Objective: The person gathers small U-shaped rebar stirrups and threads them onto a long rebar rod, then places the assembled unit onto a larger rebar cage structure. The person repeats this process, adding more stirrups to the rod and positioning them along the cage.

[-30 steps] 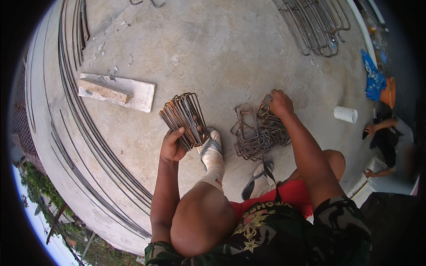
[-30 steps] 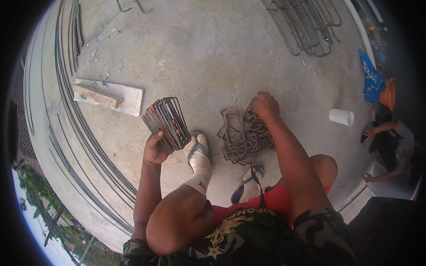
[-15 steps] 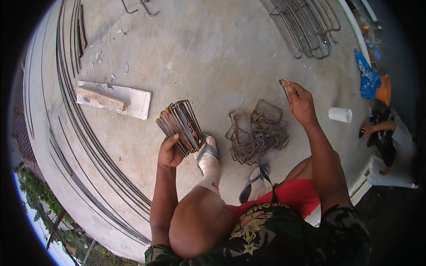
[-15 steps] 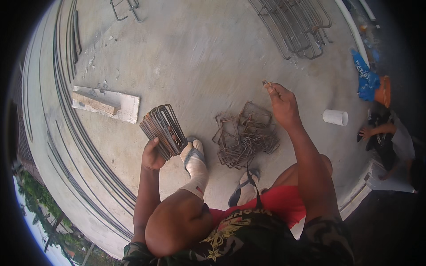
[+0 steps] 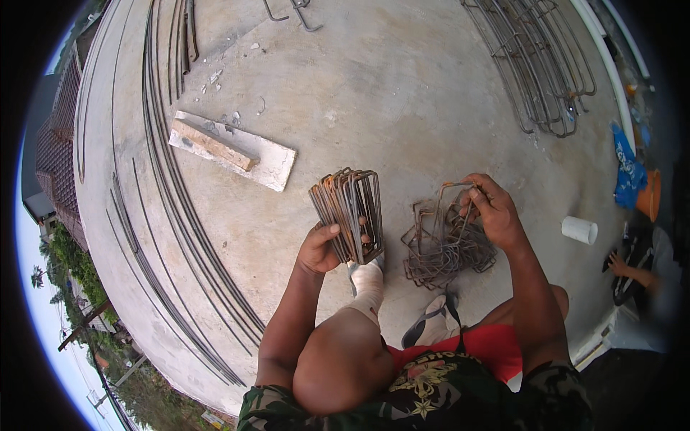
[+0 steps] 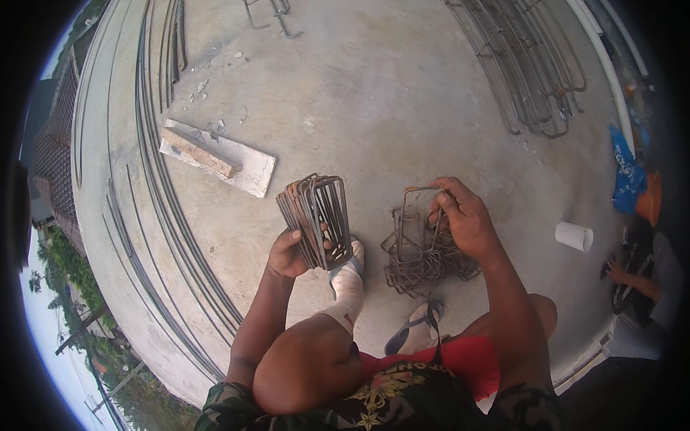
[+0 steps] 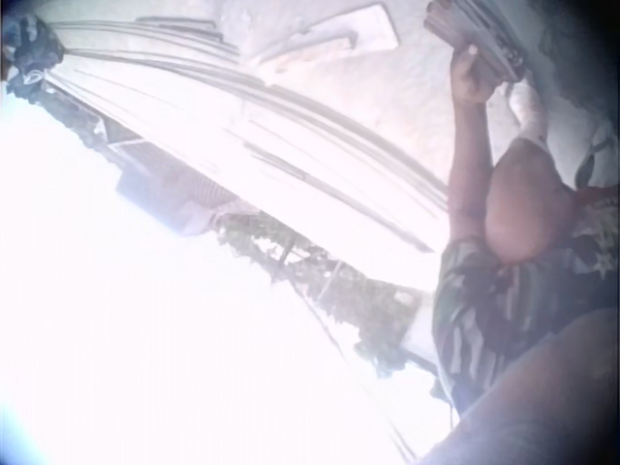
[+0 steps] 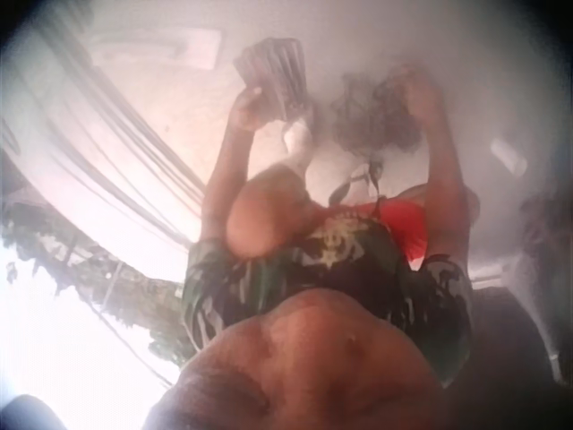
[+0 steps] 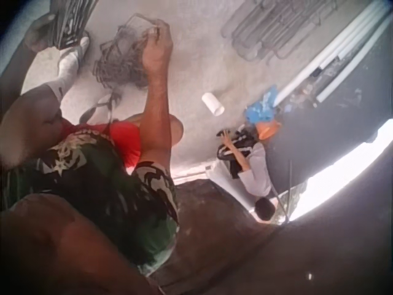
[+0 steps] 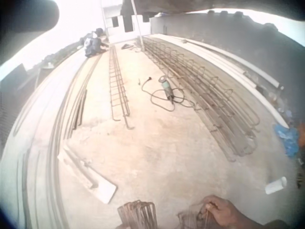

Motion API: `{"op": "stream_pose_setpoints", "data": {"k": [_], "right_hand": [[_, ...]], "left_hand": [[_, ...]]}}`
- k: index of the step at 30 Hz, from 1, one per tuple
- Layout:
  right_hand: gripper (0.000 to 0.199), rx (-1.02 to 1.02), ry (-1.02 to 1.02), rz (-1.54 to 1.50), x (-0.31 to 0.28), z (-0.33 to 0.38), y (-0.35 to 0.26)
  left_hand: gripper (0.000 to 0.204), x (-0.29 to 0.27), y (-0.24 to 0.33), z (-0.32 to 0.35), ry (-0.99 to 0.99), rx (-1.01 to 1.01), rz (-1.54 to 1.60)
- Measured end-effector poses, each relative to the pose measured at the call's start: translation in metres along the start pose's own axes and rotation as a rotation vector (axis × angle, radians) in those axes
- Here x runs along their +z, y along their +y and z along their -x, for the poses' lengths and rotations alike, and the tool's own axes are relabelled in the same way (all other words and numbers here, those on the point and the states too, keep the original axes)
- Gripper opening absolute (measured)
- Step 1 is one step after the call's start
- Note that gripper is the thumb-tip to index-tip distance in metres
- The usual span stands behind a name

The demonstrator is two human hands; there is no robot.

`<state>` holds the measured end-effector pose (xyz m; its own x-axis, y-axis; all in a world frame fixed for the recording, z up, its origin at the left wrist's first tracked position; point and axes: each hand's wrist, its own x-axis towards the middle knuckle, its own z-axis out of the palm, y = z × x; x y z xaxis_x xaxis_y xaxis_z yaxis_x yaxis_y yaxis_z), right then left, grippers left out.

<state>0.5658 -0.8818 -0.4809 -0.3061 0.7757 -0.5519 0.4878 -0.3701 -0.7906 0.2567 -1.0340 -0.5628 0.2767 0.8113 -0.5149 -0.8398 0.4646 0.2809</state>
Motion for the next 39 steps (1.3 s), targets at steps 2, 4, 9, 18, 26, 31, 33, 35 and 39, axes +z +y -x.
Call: {"op": "stream_pose_setpoints", "data": {"k": [2,4,9,18,26,31,33,35,39], "right_hand": [[0.027,-0.023,-0.098,-0.047,0.011,-0.002,-0.008],[0.027,-0.008,-0.174,-0.146,0.024,-0.008,-0.017],[0.028,0.041,-0.265,-0.272,0.068,-0.031,-0.025],[0.032,-0.173,-0.082,-0.033,0.12,-0.046,-0.012],[0.038,-0.165,0.024,0.049,0.125,-0.049,0.028],[0.037,-0.19,0.008,0.233,0.085,-0.024,0.032],[0.037,-0.234,-0.004,0.313,0.056,-0.01,0.054],[0.037,-0.218,0.039,0.319,0.03,0.011,0.066],[0.038,-0.054,0.067,0.445,-0.032,0.055,0.064]], "left_hand": [[0.055,0.004,0.001,0.0,0.0,-0.002,-0.011],[0.055,0.006,0.001,-0.002,-0.039,-0.038,0.032],[0.056,0.013,-0.002,-0.003,-0.068,-0.064,0.03],[0.065,0.026,-0.006,0.0,-0.105,-0.068,0.07],[0.068,0.022,-0.013,-0.005,-0.103,-0.088,0.062],[0.068,0.012,-0.016,-0.007,-0.108,-0.092,0.06],[0.067,0.017,-0.017,-0.012,-0.105,-0.104,0.058],[0.068,0.015,-0.018,-0.018,-0.095,-0.146,0.022],[0.064,0.033,-0.014,-0.041,-0.109,-0.213,-0.037]]}}
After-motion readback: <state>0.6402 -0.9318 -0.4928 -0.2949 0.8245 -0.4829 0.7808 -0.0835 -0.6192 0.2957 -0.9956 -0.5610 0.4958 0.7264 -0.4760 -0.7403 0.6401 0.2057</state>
